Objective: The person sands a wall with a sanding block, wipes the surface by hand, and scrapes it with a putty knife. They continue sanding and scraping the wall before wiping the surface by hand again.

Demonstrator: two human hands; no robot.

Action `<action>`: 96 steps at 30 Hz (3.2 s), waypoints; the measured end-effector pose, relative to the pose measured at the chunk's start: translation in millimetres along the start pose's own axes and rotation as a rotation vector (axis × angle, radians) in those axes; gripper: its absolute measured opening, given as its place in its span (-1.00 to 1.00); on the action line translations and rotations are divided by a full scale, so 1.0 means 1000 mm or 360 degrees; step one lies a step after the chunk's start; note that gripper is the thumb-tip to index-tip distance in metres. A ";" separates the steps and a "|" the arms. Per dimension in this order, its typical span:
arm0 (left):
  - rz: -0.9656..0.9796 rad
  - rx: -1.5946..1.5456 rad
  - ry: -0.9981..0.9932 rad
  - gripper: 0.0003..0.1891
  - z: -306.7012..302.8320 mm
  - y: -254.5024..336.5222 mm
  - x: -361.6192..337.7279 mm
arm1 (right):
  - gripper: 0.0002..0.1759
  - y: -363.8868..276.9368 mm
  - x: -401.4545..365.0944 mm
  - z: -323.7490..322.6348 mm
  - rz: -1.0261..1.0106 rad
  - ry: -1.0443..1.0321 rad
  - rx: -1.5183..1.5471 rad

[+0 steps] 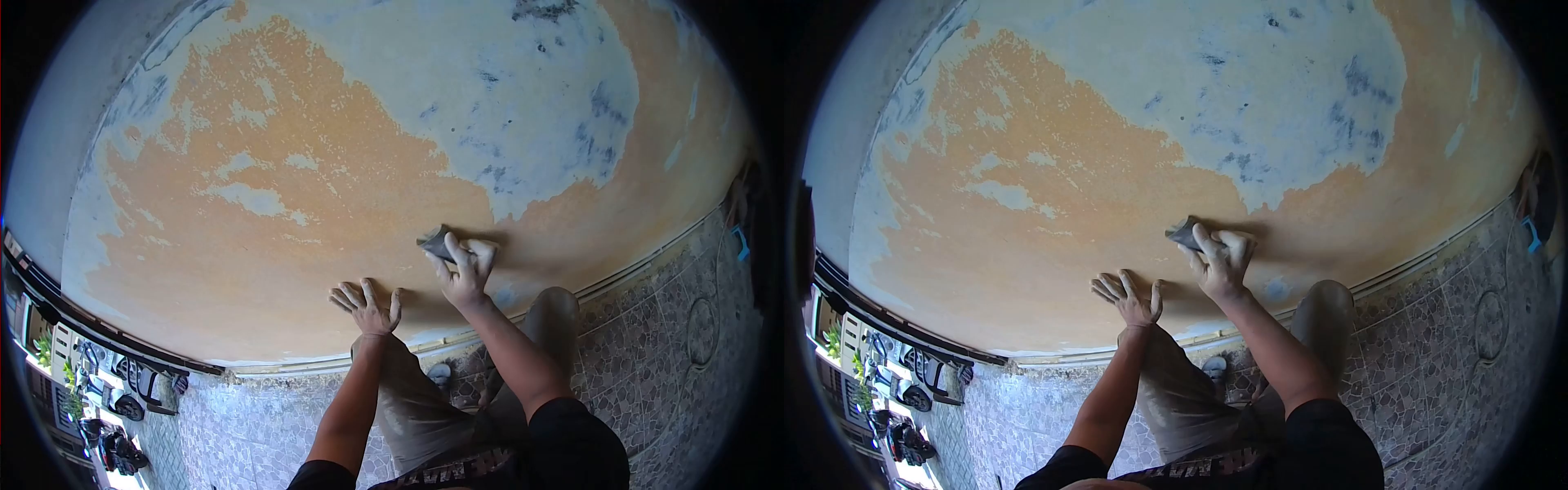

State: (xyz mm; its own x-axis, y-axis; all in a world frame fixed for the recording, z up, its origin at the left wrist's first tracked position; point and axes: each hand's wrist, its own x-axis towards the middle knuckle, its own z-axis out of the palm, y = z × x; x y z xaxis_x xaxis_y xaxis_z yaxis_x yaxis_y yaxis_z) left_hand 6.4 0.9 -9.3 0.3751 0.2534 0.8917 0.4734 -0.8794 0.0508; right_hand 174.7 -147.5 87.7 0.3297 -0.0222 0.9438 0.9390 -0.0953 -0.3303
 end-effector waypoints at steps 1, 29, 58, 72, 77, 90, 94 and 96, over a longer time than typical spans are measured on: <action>-0.0001 0.0011 -0.0007 0.00 0.000 -0.001 -0.001 | -0.42 -0.001 -0.011 -0.014 -0.0316 -0.0283 -0.0123; 0.0042 0.0077 -0.0083 0.10 -0.010 0.000 0.000 | -0.42 0.004 0.015 -0.020 -0.0532 -0.0317 -0.0099; 0.0018 0.0002 -0.0124 0.09 -0.011 -0.007 -0.003 | -0.40 0.027 -0.002 -0.057 -0.0130 -0.0311 -0.0242; 0.0117 0.0122 -0.0283 0.13 -0.030 -0.019 -0.001 | -0.33 0.037 -0.017 -0.049 0.0000 -0.0241 -0.0182; 0.0147 0.0086 -0.0217 0.13 -0.030 -0.012 0.020 | -0.28 0.065 0.069 -0.044 0.0428 0.0605 -0.0036; 0.0126 0.0159 -0.0310 0.18 -0.033 -0.014 0.015 | -0.33 0.051 0.031 -0.049 0.0660 0.0478 -0.0007; 0.0181 0.0180 -0.0206 0.18 -0.017 -0.020 0.006 | -0.27 0.032 -0.083 -0.016 0.0268 0.0005 0.0025; 0.0192 0.0181 -0.0229 0.18 -0.020 -0.016 0.008 | -0.27 0.026 -0.095 -0.013 0.0127 -0.0190 0.0037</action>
State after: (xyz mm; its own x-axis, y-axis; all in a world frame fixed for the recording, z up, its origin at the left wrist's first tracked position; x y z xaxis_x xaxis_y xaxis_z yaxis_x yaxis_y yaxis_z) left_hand -14.3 9.1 6.5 0.5402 0.2112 0.8146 0.5020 -0.8577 -0.1106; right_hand 166.9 -161.0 -10.7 0.4117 0.0900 0.9069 0.9108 -0.0749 -0.4060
